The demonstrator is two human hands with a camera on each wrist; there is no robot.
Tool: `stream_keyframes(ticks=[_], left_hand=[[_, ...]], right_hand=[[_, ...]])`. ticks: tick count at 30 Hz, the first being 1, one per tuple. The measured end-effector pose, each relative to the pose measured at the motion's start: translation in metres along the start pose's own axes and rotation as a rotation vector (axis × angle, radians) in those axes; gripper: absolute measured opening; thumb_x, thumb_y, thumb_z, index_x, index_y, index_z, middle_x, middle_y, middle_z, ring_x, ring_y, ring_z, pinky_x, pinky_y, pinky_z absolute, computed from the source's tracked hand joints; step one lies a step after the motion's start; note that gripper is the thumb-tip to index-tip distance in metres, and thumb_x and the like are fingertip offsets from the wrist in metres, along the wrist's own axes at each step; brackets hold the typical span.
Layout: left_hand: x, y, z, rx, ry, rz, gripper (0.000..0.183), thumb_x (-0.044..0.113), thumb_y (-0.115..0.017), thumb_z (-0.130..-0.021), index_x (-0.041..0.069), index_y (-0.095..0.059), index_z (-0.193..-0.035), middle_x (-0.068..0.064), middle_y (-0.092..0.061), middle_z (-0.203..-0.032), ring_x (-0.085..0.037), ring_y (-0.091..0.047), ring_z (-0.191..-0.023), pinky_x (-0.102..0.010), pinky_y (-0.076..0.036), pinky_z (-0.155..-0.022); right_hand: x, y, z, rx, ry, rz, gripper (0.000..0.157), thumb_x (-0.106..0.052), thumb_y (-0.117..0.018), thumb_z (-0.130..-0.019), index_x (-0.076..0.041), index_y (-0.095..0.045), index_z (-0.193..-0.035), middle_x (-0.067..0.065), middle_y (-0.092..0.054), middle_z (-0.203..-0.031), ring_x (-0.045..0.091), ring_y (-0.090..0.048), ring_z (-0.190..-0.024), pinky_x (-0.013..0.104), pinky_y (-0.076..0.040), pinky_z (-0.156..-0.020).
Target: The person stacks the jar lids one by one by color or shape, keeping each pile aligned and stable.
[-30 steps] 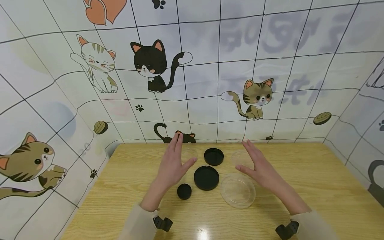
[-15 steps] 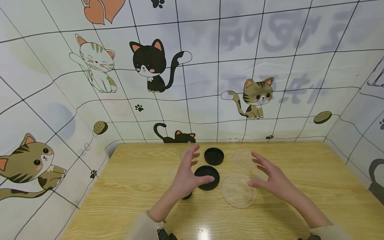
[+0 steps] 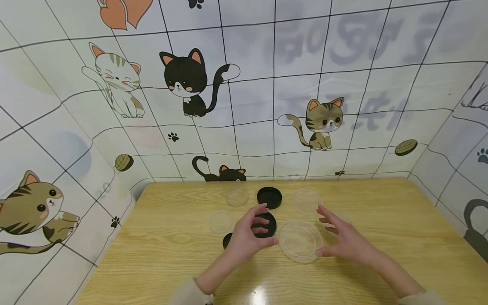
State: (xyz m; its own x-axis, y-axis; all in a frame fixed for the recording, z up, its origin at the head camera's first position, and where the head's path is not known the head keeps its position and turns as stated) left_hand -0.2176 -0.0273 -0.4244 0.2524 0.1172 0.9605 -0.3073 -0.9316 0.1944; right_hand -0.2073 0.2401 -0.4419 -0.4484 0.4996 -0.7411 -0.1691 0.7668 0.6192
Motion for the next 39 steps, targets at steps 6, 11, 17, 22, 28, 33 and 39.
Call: stream_keyframes(ticks=[6,11,17,22,28,33,39], left_hand=[[-0.014,-0.011,0.003,-0.078,0.057,0.007,0.083,-0.001,-0.089,-0.076,0.013,-0.05,-0.148,-0.013,-0.052,-0.143,-0.04,-0.059,-0.115,-0.034,-0.056,-0.09],[-0.026,-0.02,0.008,-0.152,0.12,0.001,0.082,0.0,-0.089,-0.076,0.011,-0.05,-0.148,-0.016,-0.049,-0.145,-0.038,-0.062,-0.112,-0.03,-0.057,-0.085],[-0.036,-0.025,0.012,-0.167,0.159,-0.024,0.082,0.0,-0.091,-0.074,0.005,-0.051,-0.146,-0.015,-0.052,-0.143,-0.031,-0.064,-0.108,-0.027,-0.056,-0.082],[-0.043,-0.03,0.017,-0.177,0.2,-0.027,0.084,-0.003,-0.091,-0.072,0.002,-0.051,-0.145,-0.012,-0.055,-0.138,-0.022,-0.066,-0.095,-0.026,-0.056,-0.079],[-0.045,-0.036,0.022,-0.185,0.227,-0.025,0.084,-0.004,-0.09,-0.072,-0.002,-0.048,-0.145,-0.008,-0.054,-0.132,-0.016,-0.065,-0.091,-0.023,-0.055,-0.079],[-0.047,-0.039,0.022,-0.156,0.236,0.01,0.085,-0.008,-0.089,-0.071,-0.002,-0.048,-0.145,-0.009,-0.052,-0.13,-0.018,-0.065,-0.092,-0.025,-0.056,-0.079],[-0.053,-0.044,0.022,-0.128,0.236,0.064,0.08,-0.016,-0.085,-0.071,-0.006,-0.049,-0.142,-0.012,-0.056,-0.124,-0.021,-0.067,-0.095,-0.028,-0.058,-0.08]], right_hand=[[0.005,-0.005,0.006,-0.024,0.003,-0.033,0.116,-0.023,-0.096,-0.068,0.005,-0.028,-0.158,0.031,-0.041,-0.152,0.011,-0.051,-0.13,0.033,-0.051,-0.1],[0.008,-0.008,0.008,-0.033,-0.014,-0.041,0.117,-0.026,-0.097,-0.066,0.008,-0.03,-0.156,0.033,-0.042,-0.15,0.024,-0.056,-0.126,0.037,-0.051,-0.1],[0.008,-0.012,0.009,-0.051,-0.021,-0.032,0.113,-0.026,-0.096,-0.069,0.011,-0.031,-0.154,0.032,-0.044,-0.149,0.029,-0.058,-0.124,0.033,-0.051,-0.099],[0.01,-0.014,0.008,-0.068,-0.057,-0.008,0.109,-0.025,-0.095,-0.072,0.011,-0.032,-0.153,0.031,-0.046,-0.147,0.042,-0.058,-0.122,0.045,-0.051,-0.099],[0.015,-0.018,0.008,-0.101,-0.111,0.048,0.106,-0.027,-0.095,-0.071,0.011,-0.038,-0.15,0.028,-0.052,-0.144,0.043,-0.059,-0.121,0.056,-0.047,-0.099],[0.015,-0.02,0.009,-0.122,-0.101,0.063,0.102,-0.027,-0.096,-0.07,0.013,-0.041,-0.146,0.029,-0.053,-0.14,0.042,-0.061,-0.116,0.05,-0.051,-0.096],[0.017,-0.019,0.012,-0.136,-0.111,0.084,0.098,-0.025,-0.096,-0.07,0.014,-0.044,-0.144,0.024,-0.056,-0.134,0.036,-0.063,-0.11,0.041,-0.054,-0.092]])
Point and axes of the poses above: each hand's wrist, its own z-axis away from the middle knuckle, its own y-axis out of the back of the hand, x = y × z, the point moved 6 cm from there along -z, towards the middle knuckle
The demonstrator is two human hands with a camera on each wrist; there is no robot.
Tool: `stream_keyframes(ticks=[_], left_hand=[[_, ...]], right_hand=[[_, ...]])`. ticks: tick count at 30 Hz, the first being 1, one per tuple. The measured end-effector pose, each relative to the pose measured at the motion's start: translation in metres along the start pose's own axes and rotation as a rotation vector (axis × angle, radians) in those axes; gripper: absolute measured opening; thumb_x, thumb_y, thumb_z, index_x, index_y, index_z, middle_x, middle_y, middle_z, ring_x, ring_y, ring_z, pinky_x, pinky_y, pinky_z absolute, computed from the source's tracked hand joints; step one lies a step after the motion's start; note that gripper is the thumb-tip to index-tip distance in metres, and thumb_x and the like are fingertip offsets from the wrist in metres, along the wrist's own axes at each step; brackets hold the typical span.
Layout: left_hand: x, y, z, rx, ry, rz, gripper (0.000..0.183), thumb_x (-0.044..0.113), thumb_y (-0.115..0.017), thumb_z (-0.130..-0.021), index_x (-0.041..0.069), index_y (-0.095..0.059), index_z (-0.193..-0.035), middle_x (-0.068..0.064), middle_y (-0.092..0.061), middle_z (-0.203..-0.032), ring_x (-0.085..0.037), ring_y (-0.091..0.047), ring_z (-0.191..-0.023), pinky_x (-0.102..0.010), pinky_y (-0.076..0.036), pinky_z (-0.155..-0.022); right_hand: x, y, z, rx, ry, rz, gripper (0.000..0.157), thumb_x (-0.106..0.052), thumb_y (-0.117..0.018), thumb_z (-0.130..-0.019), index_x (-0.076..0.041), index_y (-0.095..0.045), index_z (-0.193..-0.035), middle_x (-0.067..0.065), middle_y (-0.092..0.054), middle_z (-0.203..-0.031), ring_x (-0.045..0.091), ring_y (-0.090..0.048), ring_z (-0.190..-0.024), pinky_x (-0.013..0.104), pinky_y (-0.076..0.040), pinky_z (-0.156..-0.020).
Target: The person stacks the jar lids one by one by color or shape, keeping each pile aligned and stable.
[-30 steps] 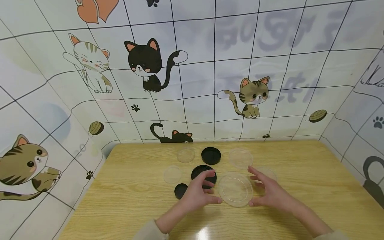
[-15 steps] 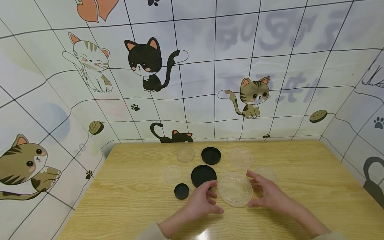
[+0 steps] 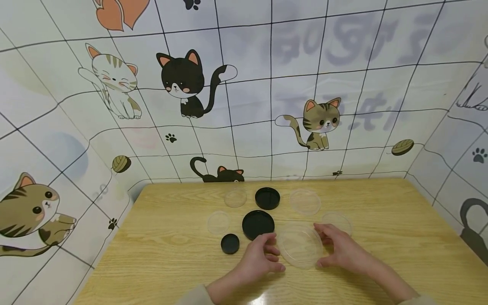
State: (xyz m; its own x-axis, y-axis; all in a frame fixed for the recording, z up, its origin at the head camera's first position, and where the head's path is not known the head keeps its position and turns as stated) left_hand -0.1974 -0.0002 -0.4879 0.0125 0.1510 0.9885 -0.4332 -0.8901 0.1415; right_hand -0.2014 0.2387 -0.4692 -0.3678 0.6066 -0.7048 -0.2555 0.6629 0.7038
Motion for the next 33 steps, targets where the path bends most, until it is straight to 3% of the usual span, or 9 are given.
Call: stream_keyframes(ticks=[9,13,25,33], left_hand=[[-0.0048,-0.0048,-0.0024,0.025,-0.008,0.02,0.06,-0.018,-0.082,-0.068,-0.007,-0.059,-0.122,-0.008,-0.058,-0.102,-0.014,-0.066,-0.084,-0.024,-0.057,-0.077],[-0.0054,-0.0057,-0.0045,0.029,-0.022,0.016,0.057,-0.018,-0.082,-0.066,-0.006,-0.06,-0.118,-0.008,-0.055,-0.1,-0.012,-0.065,-0.081,-0.022,-0.057,-0.075],[-0.0043,-0.005,-0.0075,0.046,-0.067,-0.058,0.059,-0.016,-0.083,-0.066,-0.007,-0.06,-0.12,-0.004,-0.052,-0.098,-0.007,-0.06,-0.08,-0.017,-0.054,-0.072],[-0.0016,-0.006,-0.0064,0.052,-0.06,-0.077,0.066,-0.017,-0.083,-0.066,-0.007,-0.059,-0.126,-0.003,-0.051,-0.1,-0.008,-0.059,-0.08,-0.017,-0.054,-0.072]], right_hand=[[0.0036,-0.0005,0.0026,-0.005,-0.001,0.048,0.098,-0.03,-0.098,-0.065,0.013,-0.051,-0.14,0.012,-0.058,-0.123,0.023,-0.063,-0.103,0.033,-0.054,-0.089],[0.0039,-0.0008,0.0037,-0.017,-0.003,0.064,0.097,-0.034,-0.098,-0.065,0.012,-0.054,-0.138,0.007,-0.058,-0.119,0.021,-0.062,-0.103,0.032,-0.054,-0.089],[0.0059,-0.0017,0.0053,-0.032,0.059,0.013,0.091,-0.033,-0.097,-0.068,0.009,-0.056,-0.136,0.006,-0.058,-0.12,0.015,-0.061,-0.104,0.027,-0.053,-0.09],[0.0065,0.0,0.0056,0.025,0.097,-0.049,0.086,-0.027,-0.099,-0.065,0.006,-0.056,-0.132,0.003,-0.057,-0.109,0.008,-0.056,-0.093,0.024,-0.052,-0.077]])
Point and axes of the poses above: each hand's wrist, its own z-axis away from the middle knuckle, its own y-axis out of the back of the hand, x = y × z, the point moved 6 cm from there along -z, towards the middle knuckle
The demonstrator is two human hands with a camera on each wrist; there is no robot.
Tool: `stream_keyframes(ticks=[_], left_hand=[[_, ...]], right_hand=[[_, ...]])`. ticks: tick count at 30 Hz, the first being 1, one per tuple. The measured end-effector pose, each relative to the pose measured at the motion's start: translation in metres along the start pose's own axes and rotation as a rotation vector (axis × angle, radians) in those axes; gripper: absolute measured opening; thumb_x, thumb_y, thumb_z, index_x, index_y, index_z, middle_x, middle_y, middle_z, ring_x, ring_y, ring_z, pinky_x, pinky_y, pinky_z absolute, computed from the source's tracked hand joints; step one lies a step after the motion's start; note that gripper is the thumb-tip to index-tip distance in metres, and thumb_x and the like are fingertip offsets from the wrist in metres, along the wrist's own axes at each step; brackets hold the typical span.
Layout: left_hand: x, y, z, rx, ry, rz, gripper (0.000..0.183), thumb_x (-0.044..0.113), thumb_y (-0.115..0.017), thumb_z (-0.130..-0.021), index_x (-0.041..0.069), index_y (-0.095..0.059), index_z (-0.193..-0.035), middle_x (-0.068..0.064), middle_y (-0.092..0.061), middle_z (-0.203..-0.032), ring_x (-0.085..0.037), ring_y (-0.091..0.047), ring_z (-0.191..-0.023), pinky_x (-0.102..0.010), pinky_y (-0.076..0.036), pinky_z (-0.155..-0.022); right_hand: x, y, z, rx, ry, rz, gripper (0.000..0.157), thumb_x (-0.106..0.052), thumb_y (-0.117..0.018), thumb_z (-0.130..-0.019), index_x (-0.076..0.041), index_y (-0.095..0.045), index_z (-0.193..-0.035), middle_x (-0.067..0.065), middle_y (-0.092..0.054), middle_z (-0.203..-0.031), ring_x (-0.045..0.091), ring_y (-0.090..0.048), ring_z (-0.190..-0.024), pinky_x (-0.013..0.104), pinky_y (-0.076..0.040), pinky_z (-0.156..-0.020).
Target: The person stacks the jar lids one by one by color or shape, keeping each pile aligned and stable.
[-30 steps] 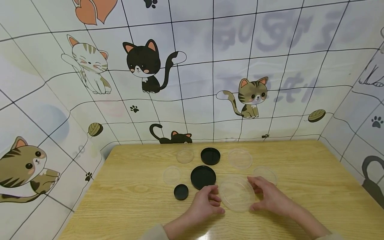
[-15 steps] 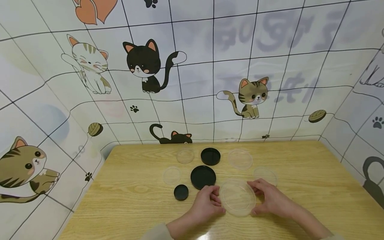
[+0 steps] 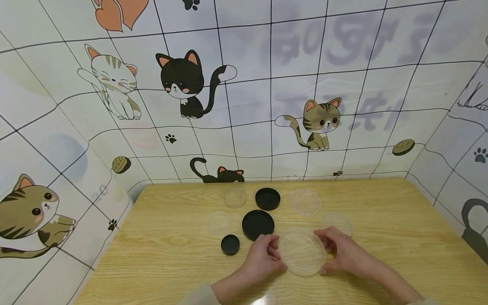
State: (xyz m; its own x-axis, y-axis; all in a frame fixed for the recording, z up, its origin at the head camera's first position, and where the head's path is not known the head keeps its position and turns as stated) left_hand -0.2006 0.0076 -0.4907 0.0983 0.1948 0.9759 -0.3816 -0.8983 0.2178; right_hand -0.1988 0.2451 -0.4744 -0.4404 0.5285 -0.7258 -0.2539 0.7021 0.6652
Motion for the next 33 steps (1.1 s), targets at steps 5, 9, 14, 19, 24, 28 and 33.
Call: stream_keyframes(ticks=[5,9,14,19,24,28,33], left_hand=[[0.005,0.0,0.004,0.009,-0.009,-0.052,0.068,-0.015,-0.087,-0.066,-0.004,-0.058,-0.127,-0.001,-0.05,-0.101,-0.007,-0.058,-0.077,-0.019,-0.054,-0.068],[0.009,0.007,0.011,-0.01,-0.016,-0.08,0.071,-0.01,-0.089,-0.067,-0.004,-0.057,-0.13,0.0,-0.049,-0.102,-0.006,-0.056,-0.079,-0.019,-0.053,-0.069],[0.012,0.022,0.025,-0.025,-0.021,-0.082,0.071,-0.006,-0.09,-0.069,-0.005,-0.055,-0.131,-0.001,-0.048,-0.105,-0.008,-0.056,-0.081,-0.021,-0.054,-0.073],[0.013,0.037,0.043,-0.016,-0.008,-0.092,0.07,-0.005,-0.091,-0.068,-0.005,-0.055,-0.129,-0.003,-0.049,-0.104,-0.008,-0.055,-0.079,-0.022,-0.055,-0.07],[0.011,0.052,0.058,-0.015,0.014,-0.124,0.07,-0.003,-0.092,-0.069,-0.004,-0.054,-0.128,-0.004,-0.048,-0.105,-0.008,-0.055,-0.078,-0.022,-0.054,-0.069],[0.008,0.062,0.067,-0.018,0.01,-0.154,0.071,-0.001,-0.092,-0.07,-0.004,-0.053,-0.13,-0.004,-0.048,-0.107,-0.007,-0.054,-0.077,-0.022,-0.052,-0.068],[0.005,0.074,0.075,-0.016,0.001,-0.187,0.072,0.0,-0.092,-0.069,-0.005,-0.053,-0.129,-0.004,-0.049,-0.106,-0.006,-0.054,-0.077,-0.023,-0.053,-0.068]], right_hand=[[-0.002,0.0,0.002,-0.017,-0.005,-0.054,0.085,-0.024,-0.098,-0.066,0.006,-0.054,-0.133,0.005,-0.055,-0.102,0.009,-0.054,-0.083,0.025,-0.05,-0.067],[-0.007,-0.004,0.002,-0.043,-0.025,-0.107,0.086,-0.019,-0.097,-0.067,0.006,-0.052,-0.135,0.007,-0.055,-0.103,0.008,-0.053,-0.08,0.026,-0.05,-0.067],[-0.023,-0.013,-0.002,-0.043,0.013,-0.138,0.085,-0.016,-0.098,-0.067,0.005,-0.052,-0.135,0.009,-0.053,-0.108,0.009,-0.053,-0.077,0.026,-0.049,-0.064],[-0.039,-0.027,-0.009,-0.058,0.038,-0.15,0.084,-0.015,-0.098,-0.066,0.005,-0.053,-0.133,0.009,-0.052,-0.11,0.009,-0.054,-0.076,0.026,-0.05,-0.064],[-0.048,-0.043,-0.018,-0.102,0.007,-0.176,0.083,-0.016,-0.098,-0.066,0.004,-0.054,-0.133,0.008,-0.052,-0.111,0.007,-0.053,-0.079,0.025,-0.051,-0.066],[-0.053,-0.053,-0.024,-0.13,-0.001,-0.191,0.083,-0.017,-0.098,-0.068,0.003,-0.054,-0.134,0.007,-0.051,-0.111,0.007,-0.053,-0.081,0.024,-0.051,-0.067],[-0.059,-0.066,-0.03,-0.146,0.026,-0.205,0.08,-0.016,-0.097,-0.069,0.003,-0.054,-0.134,0.006,-0.051,-0.11,0.007,-0.055,-0.081,0.024,-0.051,-0.067]])
Point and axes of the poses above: each hand's wrist, its own z-axis away from the middle knuckle, its own y-axis out of the back of the hand, x = y × z, the point moved 6 cm from there along -z, towards the middle knuckle
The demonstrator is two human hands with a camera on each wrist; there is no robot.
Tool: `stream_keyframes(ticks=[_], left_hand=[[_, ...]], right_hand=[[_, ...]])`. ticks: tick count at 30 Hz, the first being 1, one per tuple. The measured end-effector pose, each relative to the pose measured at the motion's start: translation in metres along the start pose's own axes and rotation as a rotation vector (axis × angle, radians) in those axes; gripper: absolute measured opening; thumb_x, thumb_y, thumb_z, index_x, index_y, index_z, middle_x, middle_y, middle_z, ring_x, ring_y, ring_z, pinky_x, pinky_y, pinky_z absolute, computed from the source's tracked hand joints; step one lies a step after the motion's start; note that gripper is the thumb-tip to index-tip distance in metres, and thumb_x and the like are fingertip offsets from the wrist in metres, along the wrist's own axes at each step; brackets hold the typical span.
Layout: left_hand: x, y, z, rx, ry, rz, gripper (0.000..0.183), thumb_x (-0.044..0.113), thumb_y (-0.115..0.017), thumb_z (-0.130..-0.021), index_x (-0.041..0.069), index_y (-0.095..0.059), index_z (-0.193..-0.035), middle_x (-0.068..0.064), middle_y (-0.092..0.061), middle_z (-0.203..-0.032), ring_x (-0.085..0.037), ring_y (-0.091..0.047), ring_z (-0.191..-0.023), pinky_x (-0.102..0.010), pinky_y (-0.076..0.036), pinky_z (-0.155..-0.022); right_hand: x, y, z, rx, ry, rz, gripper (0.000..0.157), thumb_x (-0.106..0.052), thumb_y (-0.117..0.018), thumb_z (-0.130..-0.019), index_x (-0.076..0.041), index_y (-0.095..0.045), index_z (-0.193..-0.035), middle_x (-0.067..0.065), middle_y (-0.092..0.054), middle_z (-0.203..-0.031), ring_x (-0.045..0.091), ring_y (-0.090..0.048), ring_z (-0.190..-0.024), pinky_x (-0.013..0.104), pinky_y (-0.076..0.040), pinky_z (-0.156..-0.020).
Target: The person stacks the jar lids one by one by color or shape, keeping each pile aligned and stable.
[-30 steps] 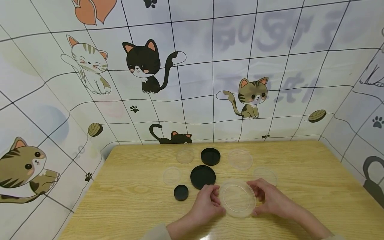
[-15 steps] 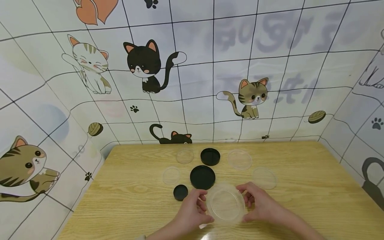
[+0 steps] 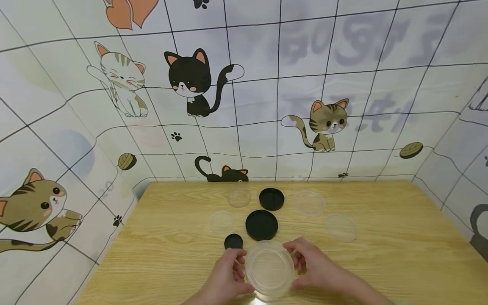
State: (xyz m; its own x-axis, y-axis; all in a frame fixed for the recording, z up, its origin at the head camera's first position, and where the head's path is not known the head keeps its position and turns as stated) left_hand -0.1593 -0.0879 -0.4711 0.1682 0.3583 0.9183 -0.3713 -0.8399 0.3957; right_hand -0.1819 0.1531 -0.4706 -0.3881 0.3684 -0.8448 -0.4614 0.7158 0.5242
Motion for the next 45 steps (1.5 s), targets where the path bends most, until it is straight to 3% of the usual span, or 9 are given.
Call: stream_keyframes(ticks=[13,17,33,45], left_hand=[[-0.018,0.008,0.008,-0.045,0.131,-0.001,0.068,-0.001,-0.091,-0.071,-0.002,-0.054,-0.127,-0.006,-0.052,-0.105,-0.012,-0.055,-0.075,-0.022,-0.048,-0.065],[-0.023,0.011,0.009,-0.064,0.154,0.016,0.069,0.0,-0.091,-0.072,-0.001,-0.054,-0.13,-0.006,-0.053,-0.106,-0.014,-0.055,-0.077,-0.022,-0.048,-0.065],[-0.03,0.018,0.008,-0.083,0.086,0.015,0.068,-0.004,-0.09,-0.069,-0.002,-0.055,-0.127,-0.005,-0.055,-0.105,-0.01,-0.056,-0.071,-0.022,-0.048,-0.062],[-0.028,0.02,0.007,-0.067,0.045,0.005,0.07,-0.002,-0.091,-0.067,-0.002,-0.055,-0.126,-0.006,-0.054,-0.107,-0.008,-0.057,-0.07,-0.021,-0.047,-0.061]], right_hand=[[-0.005,-0.02,-0.004,-0.004,0.029,0.003,0.079,-0.014,-0.097,-0.069,0.005,-0.056,-0.133,0.001,-0.049,-0.102,0.003,-0.054,-0.078,0.023,-0.053,-0.066],[-0.004,-0.024,-0.004,-0.018,-0.009,-0.043,0.077,-0.012,-0.096,-0.07,0.005,-0.055,-0.133,0.003,-0.049,-0.103,0.004,-0.054,-0.079,0.023,-0.053,-0.067],[0.0,-0.028,-0.005,-0.037,-0.1,-0.063,0.074,-0.016,-0.094,-0.074,0.002,-0.057,-0.134,0.002,-0.051,-0.102,0.005,-0.053,-0.078,0.023,-0.051,-0.068],[0.0,-0.028,-0.006,-0.024,-0.084,-0.068,0.076,-0.014,-0.094,-0.073,0.004,-0.055,-0.136,0.004,-0.051,-0.107,0.005,-0.053,-0.078,0.023,-0.051,-0.066]])
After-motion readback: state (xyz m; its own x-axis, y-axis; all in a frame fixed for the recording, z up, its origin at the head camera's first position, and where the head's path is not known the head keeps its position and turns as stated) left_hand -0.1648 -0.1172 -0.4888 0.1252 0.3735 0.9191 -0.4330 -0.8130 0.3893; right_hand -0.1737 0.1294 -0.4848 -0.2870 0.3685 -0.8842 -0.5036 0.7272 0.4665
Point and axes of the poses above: each hand's wrist, its own z-axis away from the middle knuckle, its own y-axis out of the back of the hand, x = y × z, the point moved 6 cm from there along -z, towards the middle knuckle
